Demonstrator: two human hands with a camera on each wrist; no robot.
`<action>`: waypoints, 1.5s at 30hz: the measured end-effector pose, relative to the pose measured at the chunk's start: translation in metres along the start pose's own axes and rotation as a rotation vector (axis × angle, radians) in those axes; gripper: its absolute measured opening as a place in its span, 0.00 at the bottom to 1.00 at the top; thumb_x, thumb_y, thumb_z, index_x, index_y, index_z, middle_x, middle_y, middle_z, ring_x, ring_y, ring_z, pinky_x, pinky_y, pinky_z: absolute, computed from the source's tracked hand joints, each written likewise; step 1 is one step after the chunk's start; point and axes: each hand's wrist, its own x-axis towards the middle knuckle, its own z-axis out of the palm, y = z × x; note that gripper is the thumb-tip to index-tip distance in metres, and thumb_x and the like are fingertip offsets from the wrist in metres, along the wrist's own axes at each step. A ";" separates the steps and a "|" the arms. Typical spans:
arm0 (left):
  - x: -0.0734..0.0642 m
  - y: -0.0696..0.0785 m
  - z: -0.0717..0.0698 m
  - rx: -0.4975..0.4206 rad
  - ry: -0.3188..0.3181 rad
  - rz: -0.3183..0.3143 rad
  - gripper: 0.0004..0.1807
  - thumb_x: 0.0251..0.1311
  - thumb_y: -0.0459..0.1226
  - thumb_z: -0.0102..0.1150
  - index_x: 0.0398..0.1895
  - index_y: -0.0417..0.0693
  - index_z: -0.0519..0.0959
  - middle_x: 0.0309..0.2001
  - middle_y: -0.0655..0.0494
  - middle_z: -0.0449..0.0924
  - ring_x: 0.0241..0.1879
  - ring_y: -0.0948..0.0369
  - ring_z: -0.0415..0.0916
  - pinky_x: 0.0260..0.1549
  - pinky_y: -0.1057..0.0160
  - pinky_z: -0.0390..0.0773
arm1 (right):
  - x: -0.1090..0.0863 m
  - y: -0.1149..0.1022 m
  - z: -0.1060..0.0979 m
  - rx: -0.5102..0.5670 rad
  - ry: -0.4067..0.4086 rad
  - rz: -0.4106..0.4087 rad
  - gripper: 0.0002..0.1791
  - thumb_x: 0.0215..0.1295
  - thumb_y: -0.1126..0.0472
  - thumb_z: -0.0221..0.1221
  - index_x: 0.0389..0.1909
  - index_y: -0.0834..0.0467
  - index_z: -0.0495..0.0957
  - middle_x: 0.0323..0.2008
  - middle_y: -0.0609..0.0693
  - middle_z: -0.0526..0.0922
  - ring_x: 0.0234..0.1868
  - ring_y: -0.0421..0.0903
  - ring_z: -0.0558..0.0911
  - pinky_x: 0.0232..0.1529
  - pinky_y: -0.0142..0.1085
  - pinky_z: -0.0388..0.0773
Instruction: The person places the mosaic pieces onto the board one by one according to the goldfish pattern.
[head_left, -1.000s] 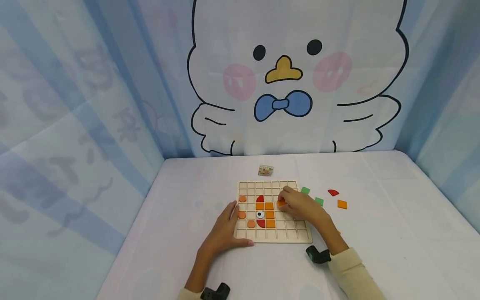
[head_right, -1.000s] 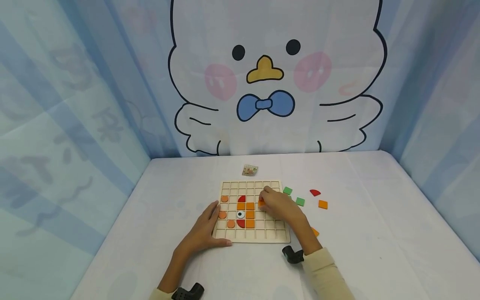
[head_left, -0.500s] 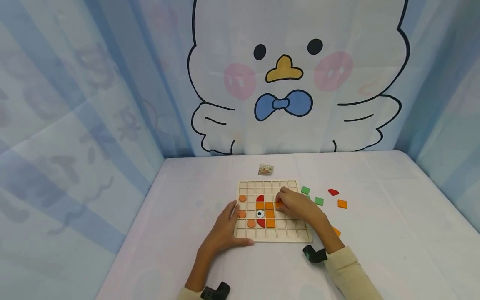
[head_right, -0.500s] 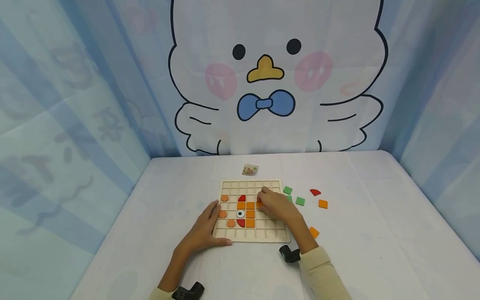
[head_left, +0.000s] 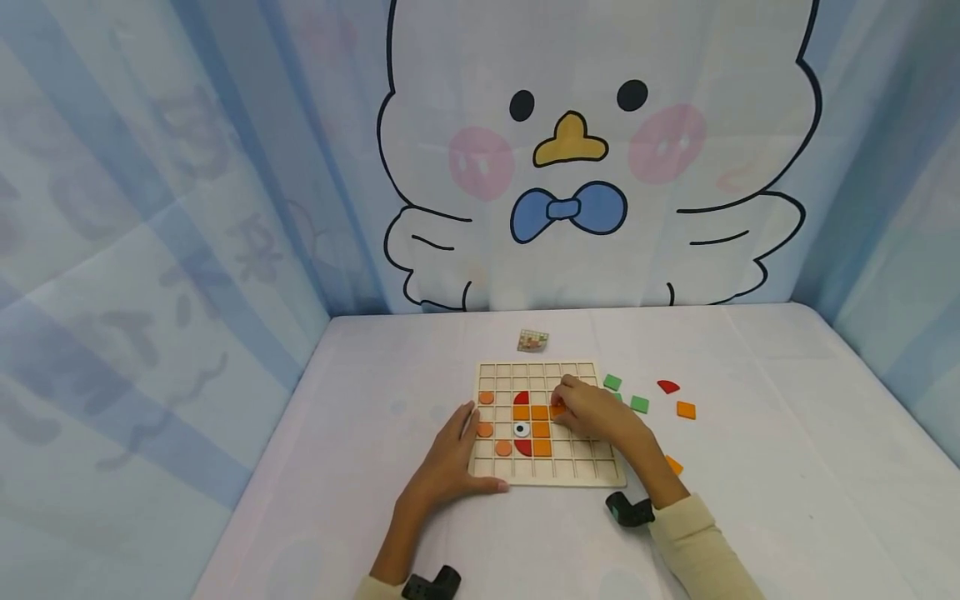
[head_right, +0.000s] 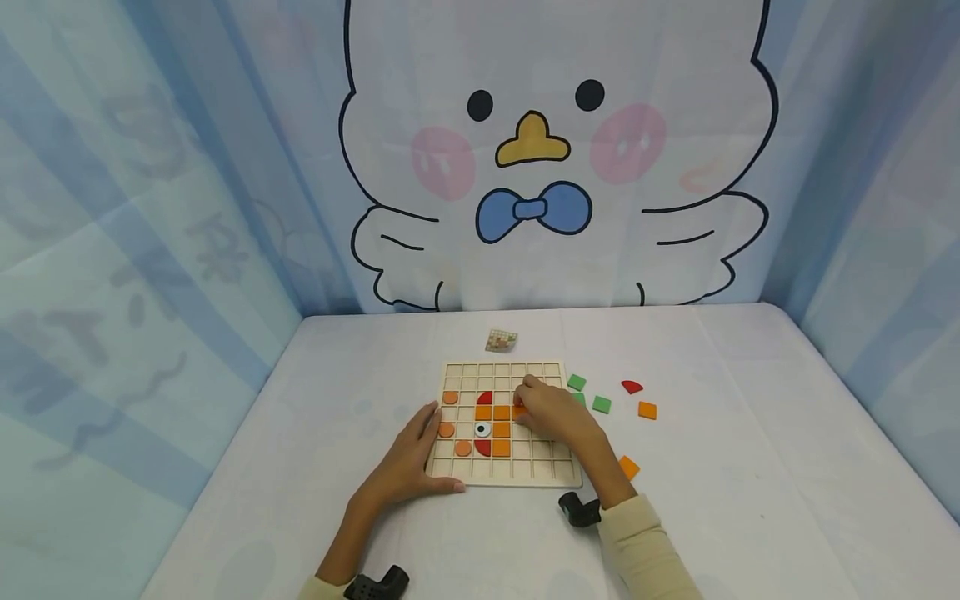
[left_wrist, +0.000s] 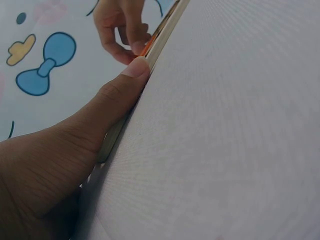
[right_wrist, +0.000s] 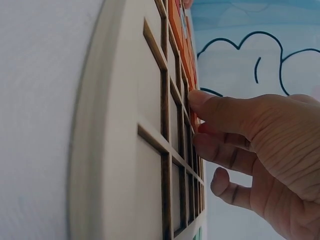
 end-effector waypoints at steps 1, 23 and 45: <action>0.000 0.000 0.000 -0.001 0.003 0.006 0.71 0.34 0.70 0.70 0.79 0.49 0.46 0.79 0.52 0.41 0.76 0.50 0.47 0.71 0.45 0.58 | 0.000 0.000 0.000 0.001 0.002 0.000 0.13 0.64 0.56 0.64 0.44 0.59 0.80 0.41 0.49 0.76 0.35 0.42 0.76 0.44 0.39 0.80; 0.000 0.000 0.002 0.020 0.007 0.026 0.71 0.35 0.70 0.69 0.78 0.47 0.46 0.79 0.51 0.40 0.76 0.50 0.47 0.72 0.46 0.57 | -0.003 0.004 -0.002 0.018 0.012 0.008 0.13 0.63 0.57 0.65 0.46 0.58 0.81 0.43 0.49 0.79 0.37 0.43 0.77 0.47 0.40 0.82; 0.000 -0.002 0.003 0.030 0.012 0.022 0.71 0.35 0.71 0.68 0.79 0.50 0.45 0.79 0.52 0.40 0.76 0.51 0.47 0.72 0.46 0.57 | -0.038 0.049 -0.029 0.044 0.090 0.072 0.11 0.62 0.62 0.65 0.44 0.61 0.83 0.41 0.52 0.79 0.32 0.42 0.74 0.35 0.34 0.77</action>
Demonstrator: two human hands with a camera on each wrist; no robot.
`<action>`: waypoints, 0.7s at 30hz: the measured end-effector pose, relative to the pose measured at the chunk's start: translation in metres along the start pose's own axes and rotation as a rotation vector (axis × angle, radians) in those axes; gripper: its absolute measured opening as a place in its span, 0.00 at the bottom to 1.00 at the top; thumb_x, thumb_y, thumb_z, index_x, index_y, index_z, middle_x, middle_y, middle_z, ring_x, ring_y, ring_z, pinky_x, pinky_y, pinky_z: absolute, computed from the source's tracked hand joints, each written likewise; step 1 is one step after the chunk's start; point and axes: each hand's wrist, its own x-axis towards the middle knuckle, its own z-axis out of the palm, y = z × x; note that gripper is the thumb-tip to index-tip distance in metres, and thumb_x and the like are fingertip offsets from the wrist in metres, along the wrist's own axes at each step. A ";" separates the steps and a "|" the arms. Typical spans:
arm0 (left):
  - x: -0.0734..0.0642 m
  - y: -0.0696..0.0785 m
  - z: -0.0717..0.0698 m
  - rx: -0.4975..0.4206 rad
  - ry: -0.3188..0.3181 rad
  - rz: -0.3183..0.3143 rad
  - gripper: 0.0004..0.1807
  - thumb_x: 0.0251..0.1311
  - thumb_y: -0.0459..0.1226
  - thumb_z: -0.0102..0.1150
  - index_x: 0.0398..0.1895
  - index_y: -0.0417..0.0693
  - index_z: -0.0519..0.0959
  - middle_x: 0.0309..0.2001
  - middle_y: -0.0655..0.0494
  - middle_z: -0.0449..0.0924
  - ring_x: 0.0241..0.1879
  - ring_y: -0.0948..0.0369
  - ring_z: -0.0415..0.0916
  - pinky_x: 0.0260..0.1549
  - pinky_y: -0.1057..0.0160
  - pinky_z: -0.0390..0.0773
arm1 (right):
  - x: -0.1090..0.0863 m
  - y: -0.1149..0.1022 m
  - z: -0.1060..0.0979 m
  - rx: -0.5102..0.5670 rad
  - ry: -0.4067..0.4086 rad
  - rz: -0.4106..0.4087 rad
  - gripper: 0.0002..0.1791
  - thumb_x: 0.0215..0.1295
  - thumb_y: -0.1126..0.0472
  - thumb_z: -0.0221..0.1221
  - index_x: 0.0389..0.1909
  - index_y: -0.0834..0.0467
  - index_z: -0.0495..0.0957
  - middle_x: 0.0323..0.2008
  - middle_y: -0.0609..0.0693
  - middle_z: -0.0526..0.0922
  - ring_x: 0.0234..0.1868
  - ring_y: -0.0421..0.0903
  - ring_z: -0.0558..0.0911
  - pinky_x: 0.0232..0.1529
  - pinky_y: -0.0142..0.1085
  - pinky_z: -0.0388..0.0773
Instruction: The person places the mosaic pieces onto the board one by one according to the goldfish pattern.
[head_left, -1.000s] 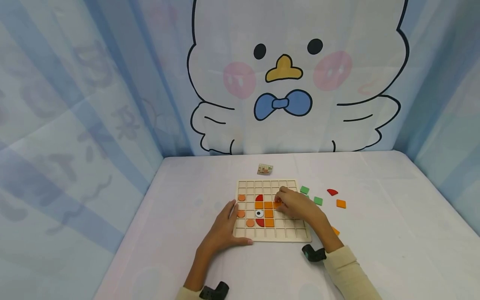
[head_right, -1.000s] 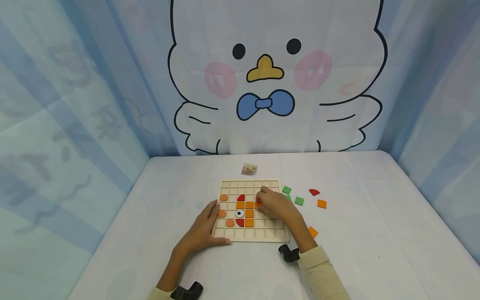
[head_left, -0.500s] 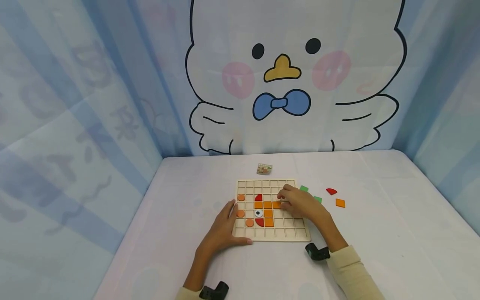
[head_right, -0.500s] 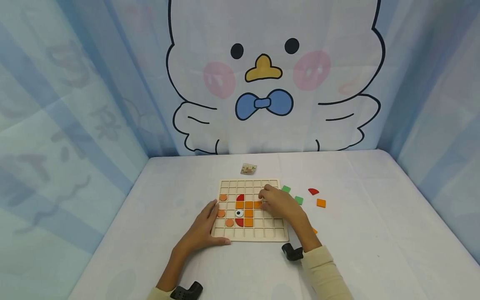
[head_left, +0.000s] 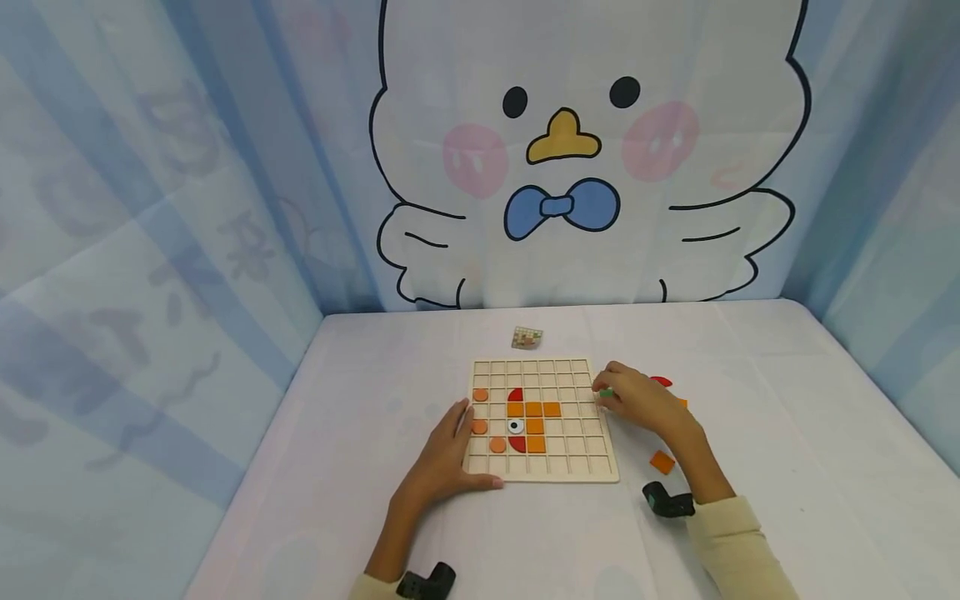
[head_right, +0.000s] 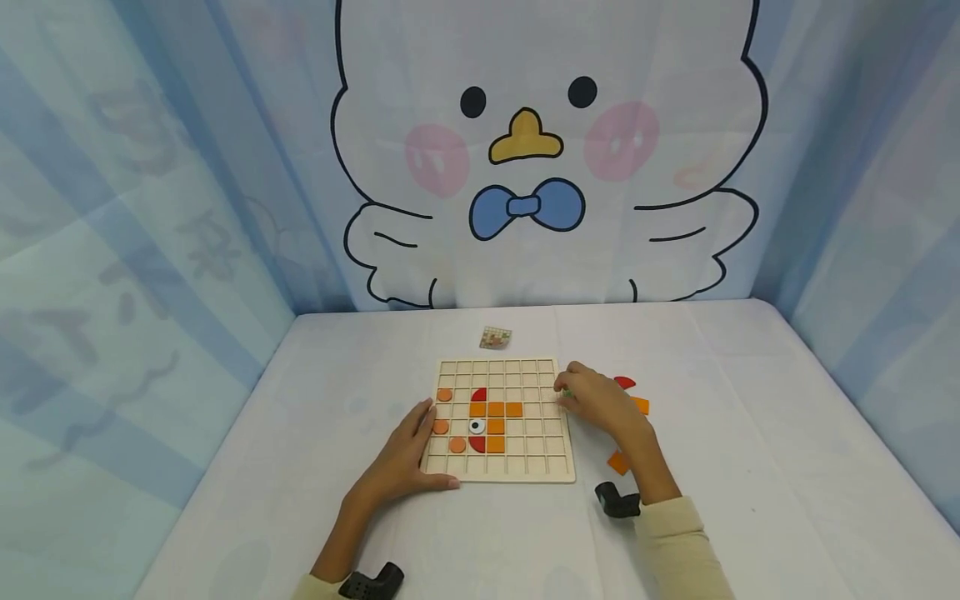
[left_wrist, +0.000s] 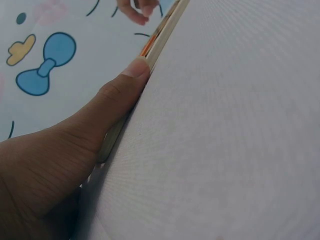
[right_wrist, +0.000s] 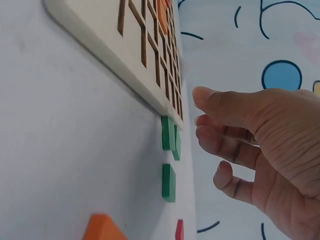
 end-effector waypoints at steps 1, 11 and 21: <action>0.000 0.000 0.000 -0.001 0.003 0.000 0.71 0.34 0.71 0.68 0.79 0.50 0.45 0.79 0.53 0.40 0.76 0.51 0.47 0.72 0.46 0.57 | -0.002 0.003 -0.002 0.001 0.006 0.009 0.11 0.62 0.62 0.65 0.44 0.61 0.83 0.41 0.52 0.79 0.32 0.42 0.74 0.36 0.35 0.77; -0.002 -0.001 -0.001 -0.024 0.000 0.008 0.71 0.35 0.69 0.70 0.79 0.47 0.46 0.79 0.50 0.40 0.76 0.49 0.47 0.71 0.45 0.58 | -0.025 0.036 -0.013 0.015 -0.008 0.121 0.12 0.62 0.63 0.64 0.45 0.62 0.82 0.42 0.54 0.80 0.36 0.46 0.77 0.43 0.44 0.81; -0.001 0.000 -0.001 -0.032 0.003 -0.002 0.71 0.34 0.69 0.70 0.79 0.49 0.46 0.79 0.51 0.41 0.77 0.49 0.46 0.71 0.45 0.58 | -0.050 0.061 -0.014 -0.014 -0.004 0.210 0.14 0.62 0.62 0.64 0.48 0.64 0.82 0.43 0.58 0.79 0.40 0.51 0.78 0.48 0.53 0.80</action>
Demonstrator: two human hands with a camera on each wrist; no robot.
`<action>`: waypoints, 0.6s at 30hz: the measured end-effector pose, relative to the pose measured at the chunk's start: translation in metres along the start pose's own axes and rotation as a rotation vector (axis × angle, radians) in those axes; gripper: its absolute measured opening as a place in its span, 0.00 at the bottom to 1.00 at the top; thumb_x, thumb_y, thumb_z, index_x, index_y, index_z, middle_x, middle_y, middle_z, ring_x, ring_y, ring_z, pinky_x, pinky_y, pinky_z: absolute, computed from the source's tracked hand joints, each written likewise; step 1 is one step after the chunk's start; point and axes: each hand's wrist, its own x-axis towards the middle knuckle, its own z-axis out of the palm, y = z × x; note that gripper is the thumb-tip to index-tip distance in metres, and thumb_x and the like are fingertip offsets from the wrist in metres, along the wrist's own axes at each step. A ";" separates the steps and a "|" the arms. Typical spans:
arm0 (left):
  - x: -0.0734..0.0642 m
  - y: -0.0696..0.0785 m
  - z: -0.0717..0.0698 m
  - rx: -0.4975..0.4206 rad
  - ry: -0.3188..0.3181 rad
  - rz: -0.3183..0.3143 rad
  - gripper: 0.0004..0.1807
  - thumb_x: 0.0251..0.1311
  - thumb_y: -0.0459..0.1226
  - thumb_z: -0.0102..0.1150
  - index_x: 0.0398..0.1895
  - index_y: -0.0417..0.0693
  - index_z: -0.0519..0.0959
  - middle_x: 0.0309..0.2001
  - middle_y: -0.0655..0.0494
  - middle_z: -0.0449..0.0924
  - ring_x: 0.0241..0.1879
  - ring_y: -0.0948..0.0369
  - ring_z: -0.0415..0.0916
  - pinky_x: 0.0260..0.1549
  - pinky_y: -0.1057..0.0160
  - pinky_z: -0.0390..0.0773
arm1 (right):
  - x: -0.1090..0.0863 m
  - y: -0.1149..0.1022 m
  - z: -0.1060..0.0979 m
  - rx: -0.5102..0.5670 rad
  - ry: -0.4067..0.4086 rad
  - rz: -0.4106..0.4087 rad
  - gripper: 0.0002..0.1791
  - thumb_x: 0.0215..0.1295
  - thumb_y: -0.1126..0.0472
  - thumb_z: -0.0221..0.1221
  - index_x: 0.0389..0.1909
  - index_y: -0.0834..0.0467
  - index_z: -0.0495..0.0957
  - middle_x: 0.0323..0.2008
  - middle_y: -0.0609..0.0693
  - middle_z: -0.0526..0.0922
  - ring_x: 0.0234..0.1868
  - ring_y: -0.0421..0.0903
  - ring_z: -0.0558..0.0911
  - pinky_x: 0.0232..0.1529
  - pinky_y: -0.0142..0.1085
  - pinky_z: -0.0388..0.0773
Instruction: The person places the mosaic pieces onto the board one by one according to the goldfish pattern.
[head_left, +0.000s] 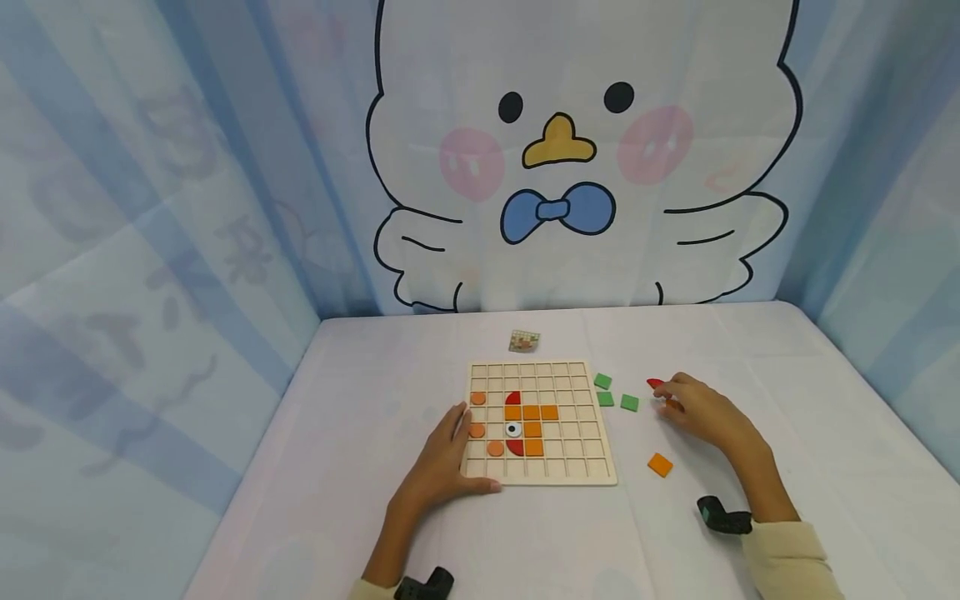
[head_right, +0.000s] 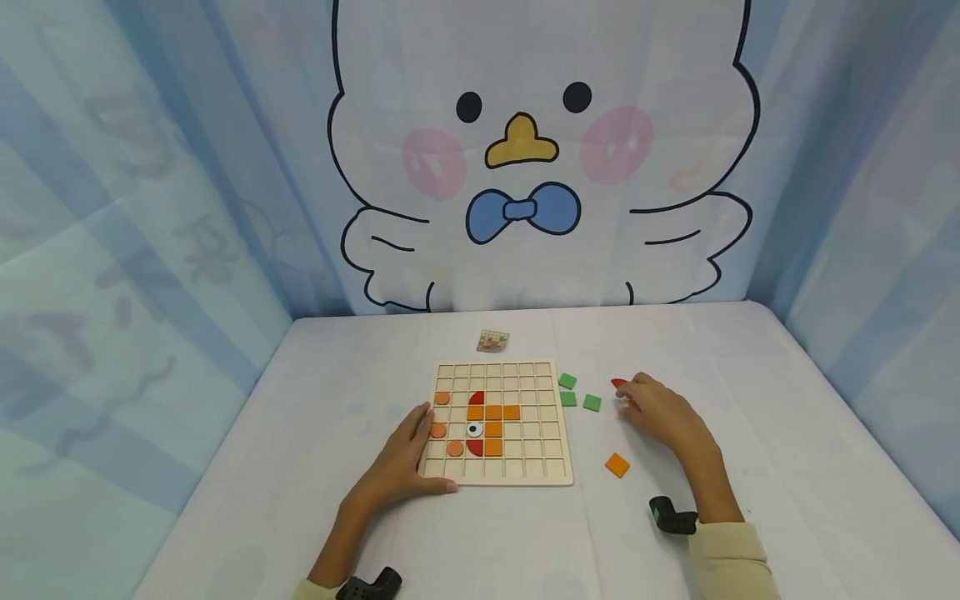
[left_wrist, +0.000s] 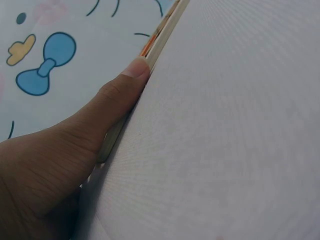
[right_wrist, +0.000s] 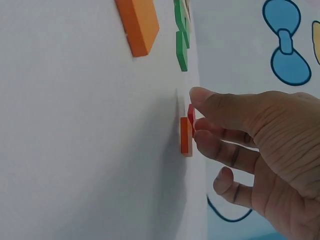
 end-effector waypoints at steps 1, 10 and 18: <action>0.000 0.000 0.000 0.000 0.002 0.000 0.71 0.34 0.69 0.70 0.79 0.49 0.46 0.79 0.51 0.41 0.77 0.49 0.46 0.71 0.45 0.58 | -0.001 0.001 0.000 0.000 -0.001 0.004 0.15 0.62 0.62 0.64 0.48 0.64 0.82 0.44 0.59 0.79 0.40 0.52 0.78 0.49 0.54 0.80; -0.001 -0.002 0.000 0.007 -0.004 0.016 0.71 0.35 0.70 0.69 0.78 0.46 0.46 0.79 0.50 0.40 0.77 0.49 0.45 0.71 0.45 0.58 | -0.003 0.011 0.007 -0.018 0.018 0.020 0.16 0.60 0.62 0.66 0.47 0.66 0.82 0.44 0.61 0.78 0.41 0.55 0.79 0.49 0.56 0.79; 0.001 -0.002 0.001 0.016 -0.008 0.019 0.72 0.34 0.71 0.69 0.78 0.46 0.45 0.79 0.51 0.40 0.77 0.50 0.46 0.72 0.46 0.57 | -0.006 0.012 0.005 -0.026 0.028 0.058 0.16 0.60 0.61 0.67 0.45 0.67 0.80 0.41 0.60 0.79 0.40 0.55 0.79 0.48 0.56 0.79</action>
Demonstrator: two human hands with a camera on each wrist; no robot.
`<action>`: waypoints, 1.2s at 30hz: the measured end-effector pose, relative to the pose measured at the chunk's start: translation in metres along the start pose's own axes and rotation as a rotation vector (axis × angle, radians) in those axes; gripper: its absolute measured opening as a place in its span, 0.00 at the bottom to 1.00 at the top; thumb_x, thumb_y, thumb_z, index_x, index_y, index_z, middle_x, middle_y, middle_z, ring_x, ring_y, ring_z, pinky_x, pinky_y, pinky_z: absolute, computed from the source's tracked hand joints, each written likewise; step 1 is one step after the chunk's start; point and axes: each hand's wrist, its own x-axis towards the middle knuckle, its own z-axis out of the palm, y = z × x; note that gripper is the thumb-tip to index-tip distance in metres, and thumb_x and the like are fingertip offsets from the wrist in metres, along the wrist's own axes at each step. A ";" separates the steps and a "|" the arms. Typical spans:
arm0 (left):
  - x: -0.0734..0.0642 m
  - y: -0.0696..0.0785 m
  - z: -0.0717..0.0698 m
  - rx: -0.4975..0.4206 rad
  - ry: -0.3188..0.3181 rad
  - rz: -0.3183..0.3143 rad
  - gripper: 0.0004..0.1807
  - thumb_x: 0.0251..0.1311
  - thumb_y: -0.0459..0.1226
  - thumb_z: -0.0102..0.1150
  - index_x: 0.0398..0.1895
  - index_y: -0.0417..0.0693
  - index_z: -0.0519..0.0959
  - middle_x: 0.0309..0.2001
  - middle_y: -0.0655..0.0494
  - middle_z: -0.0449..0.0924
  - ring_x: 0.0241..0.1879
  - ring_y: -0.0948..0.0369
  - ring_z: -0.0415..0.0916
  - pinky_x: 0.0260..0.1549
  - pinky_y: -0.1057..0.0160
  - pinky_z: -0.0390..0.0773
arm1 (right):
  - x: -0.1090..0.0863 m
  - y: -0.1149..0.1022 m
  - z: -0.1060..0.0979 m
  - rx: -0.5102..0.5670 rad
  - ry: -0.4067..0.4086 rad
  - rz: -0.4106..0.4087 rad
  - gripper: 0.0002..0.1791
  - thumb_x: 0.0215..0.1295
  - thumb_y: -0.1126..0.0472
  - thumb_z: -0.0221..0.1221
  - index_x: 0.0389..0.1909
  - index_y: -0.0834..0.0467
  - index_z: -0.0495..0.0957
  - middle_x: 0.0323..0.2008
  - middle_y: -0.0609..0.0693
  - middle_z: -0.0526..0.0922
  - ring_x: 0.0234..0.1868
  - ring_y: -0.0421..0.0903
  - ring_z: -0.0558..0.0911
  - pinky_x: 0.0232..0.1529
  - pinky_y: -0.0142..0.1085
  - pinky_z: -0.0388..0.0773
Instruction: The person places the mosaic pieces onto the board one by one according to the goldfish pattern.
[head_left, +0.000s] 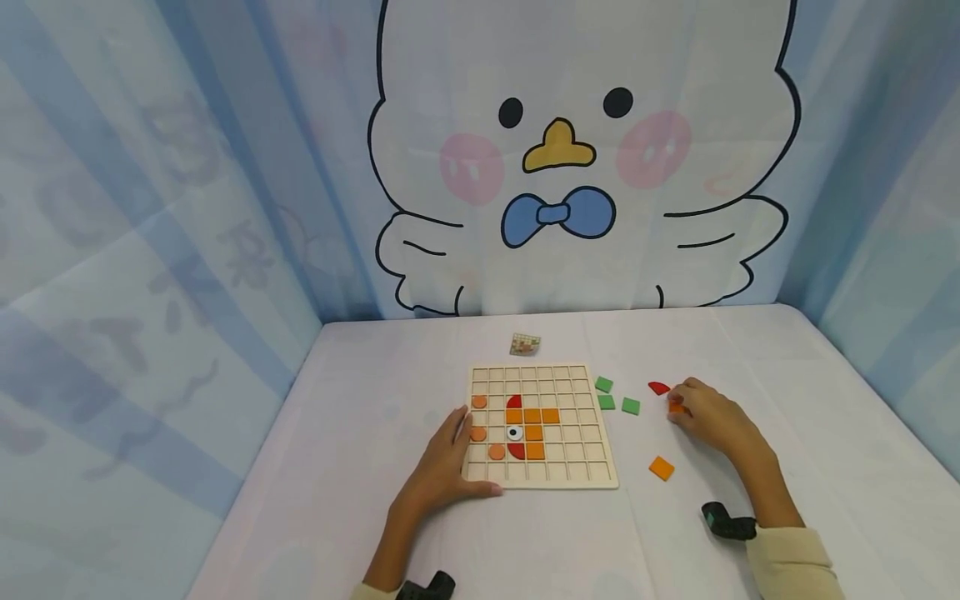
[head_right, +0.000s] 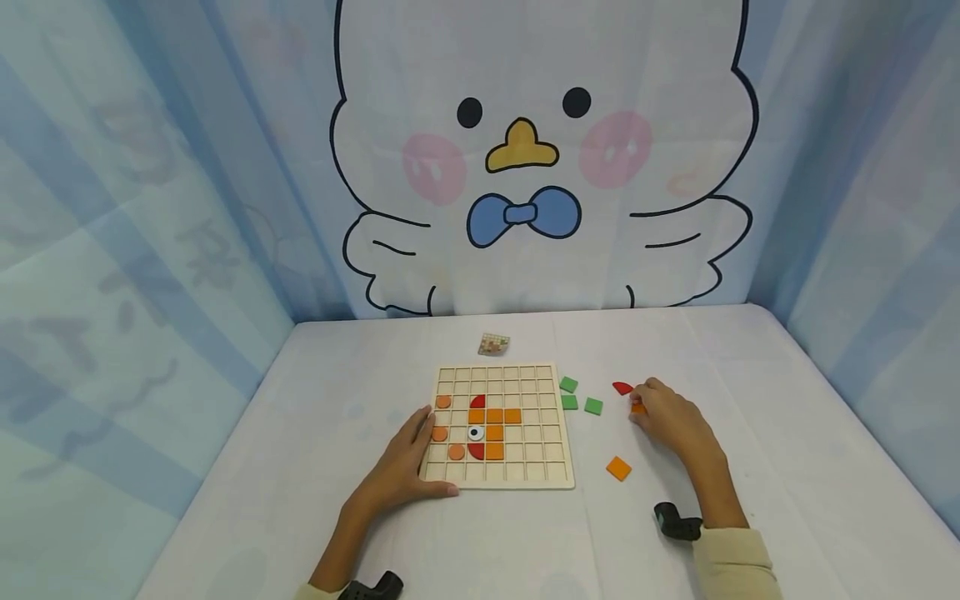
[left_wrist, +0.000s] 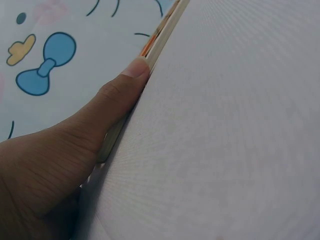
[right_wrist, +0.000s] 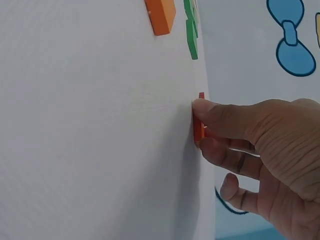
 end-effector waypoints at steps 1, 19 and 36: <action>0.000 0.000 0.000 0.001 -0.001 0.000 0.72 0.34 0.71 0.69 0.78 0.46 0.45 0.79 0.51 0.40 0.77 0.50 0.46 0.72 0.46 0.58 | -0.001 0.000 -0.001 0.000 -0.003 0.012 0.17 0.60 0.61 0.67 0.45 0.68 0.80 0.42 0.59 0.79 0.40 0.54 0.79 0.48 0.56 0.80; -0.001 0.000 -0.002 -0.007 0.015 0.018 0.71 0.36 0.70 0.69 0.78 0.43 0.47 0.79 0.47 0.41 0.76 0.47 0.47 0.71 0.44 0.58 | 0.000 0.006 -0.002 -0.008 -0.004 0.013 0.14 0.60 0.60 0.66 0.40 0.67 0.79 0.35 0.55 0.76 0.31 0.46 0.73 0.36 0.43 0.79; -0.002 0.004 -0.003 -0.009 0.004 -0.007 0.71 0.35 0.69 0.70 0.78 0.45 0.47 0.79 0.49 0.41 0.76 0.48 0.47 0.71 0.44 0.58 | 0.005 -0.014 0.000 -0.001 -0.010 -0.023 0.16 0.60 0.59 0.67 0.44 0.65 0.79 0.41 0.56 0.80 0.42 0.53 0.78 0.52 0.53 0.79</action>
